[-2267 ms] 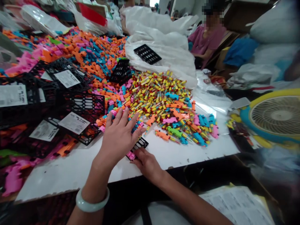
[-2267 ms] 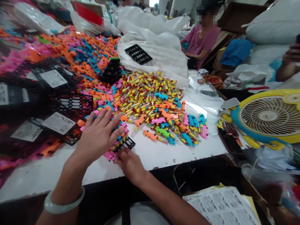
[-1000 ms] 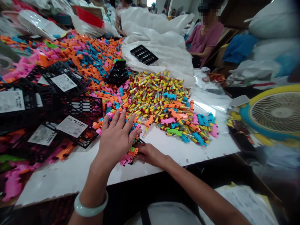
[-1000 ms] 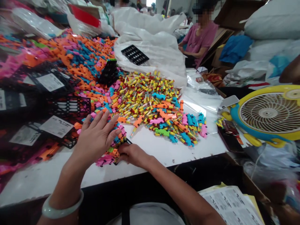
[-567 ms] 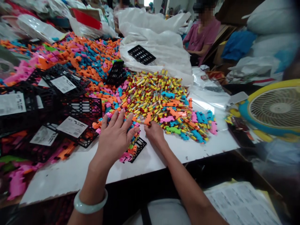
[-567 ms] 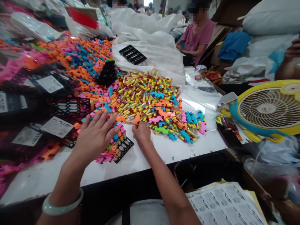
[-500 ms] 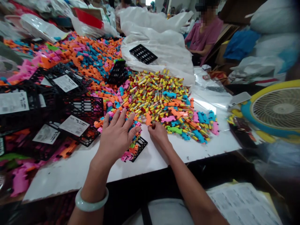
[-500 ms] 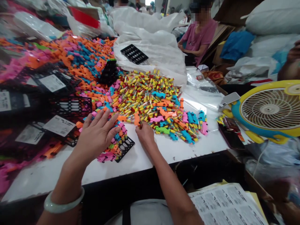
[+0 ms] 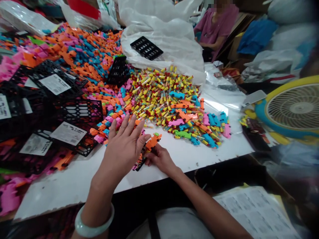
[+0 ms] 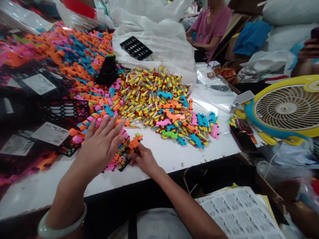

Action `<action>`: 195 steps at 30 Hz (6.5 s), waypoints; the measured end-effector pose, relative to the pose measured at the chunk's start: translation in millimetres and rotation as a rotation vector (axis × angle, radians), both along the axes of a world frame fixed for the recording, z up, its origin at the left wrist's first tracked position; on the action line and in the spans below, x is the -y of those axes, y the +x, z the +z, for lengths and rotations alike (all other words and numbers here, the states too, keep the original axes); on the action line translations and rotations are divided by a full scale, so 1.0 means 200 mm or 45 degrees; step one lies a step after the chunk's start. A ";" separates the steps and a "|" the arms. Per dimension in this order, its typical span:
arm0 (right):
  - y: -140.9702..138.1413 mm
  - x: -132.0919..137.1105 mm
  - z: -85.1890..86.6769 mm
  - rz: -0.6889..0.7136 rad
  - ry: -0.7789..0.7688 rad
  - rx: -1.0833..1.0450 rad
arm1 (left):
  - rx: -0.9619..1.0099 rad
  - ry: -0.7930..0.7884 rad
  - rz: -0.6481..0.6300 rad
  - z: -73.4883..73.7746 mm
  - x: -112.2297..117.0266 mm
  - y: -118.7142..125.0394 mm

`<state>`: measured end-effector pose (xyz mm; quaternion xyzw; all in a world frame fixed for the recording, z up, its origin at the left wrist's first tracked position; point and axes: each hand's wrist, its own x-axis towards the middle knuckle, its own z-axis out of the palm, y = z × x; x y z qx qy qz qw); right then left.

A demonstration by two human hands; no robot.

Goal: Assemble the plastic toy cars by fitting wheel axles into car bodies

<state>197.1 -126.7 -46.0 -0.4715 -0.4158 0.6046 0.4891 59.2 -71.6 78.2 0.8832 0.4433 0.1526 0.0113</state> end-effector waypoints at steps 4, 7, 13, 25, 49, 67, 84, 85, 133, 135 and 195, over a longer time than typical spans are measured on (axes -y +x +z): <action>0.02 0.00 -0.03 -0.022 -0.045 0.022 | 0.379 -0.029 -0.016 0.01 0.07 -0.06; 0.03 0.01 -0.04 -0.007 -0.062 -0.031 | 0.558 0.108 0.020 -0.04 0.19 -0.10; 0.06 0.00 0.02 0.239 0.262 0.315 | 0.405 0.099 0.045 -0.13 0.28 -0.06; 0.06 -0.07 0.11 0.496 0.508 0.757 | 0.664 0.272 0.076 -0.16 0.27 -0.09; 0.44 0.09 0.11 -0.597 0.288 1.264 | 0.418 0.334 0.063 -0.18 0.19 -0.14; 0.06 0.04 0.05 0.123 -0.005 0.033 | 0.201 0.296 0.082 -0.10 0.14 -0.07; -0.02 0.00 0.04 0.266 0.591 1.019 | 0.141 0.271 0.023 -0.11 0.13 -0.10; -0.03 -0.01 0.04 0.288 0.592 1.056 | 0.140 0.276 0.016 -0.11 0.13 -0.10; -0.01 0.00 -0.01 0.016 0.037 -0.078 | 0.130 0.260 0.065 -0.10 0.12 -0.11; 0.00 0.01 -0.04 0.011 0.072 0.049 | 0.116 0.255 0.061 -0.10 0.12 -0.11; 0.09 -0.01 0.02 0.132 0.423 0.698 | -0.014 0.164 0.055 -0.05 0.12 -0.07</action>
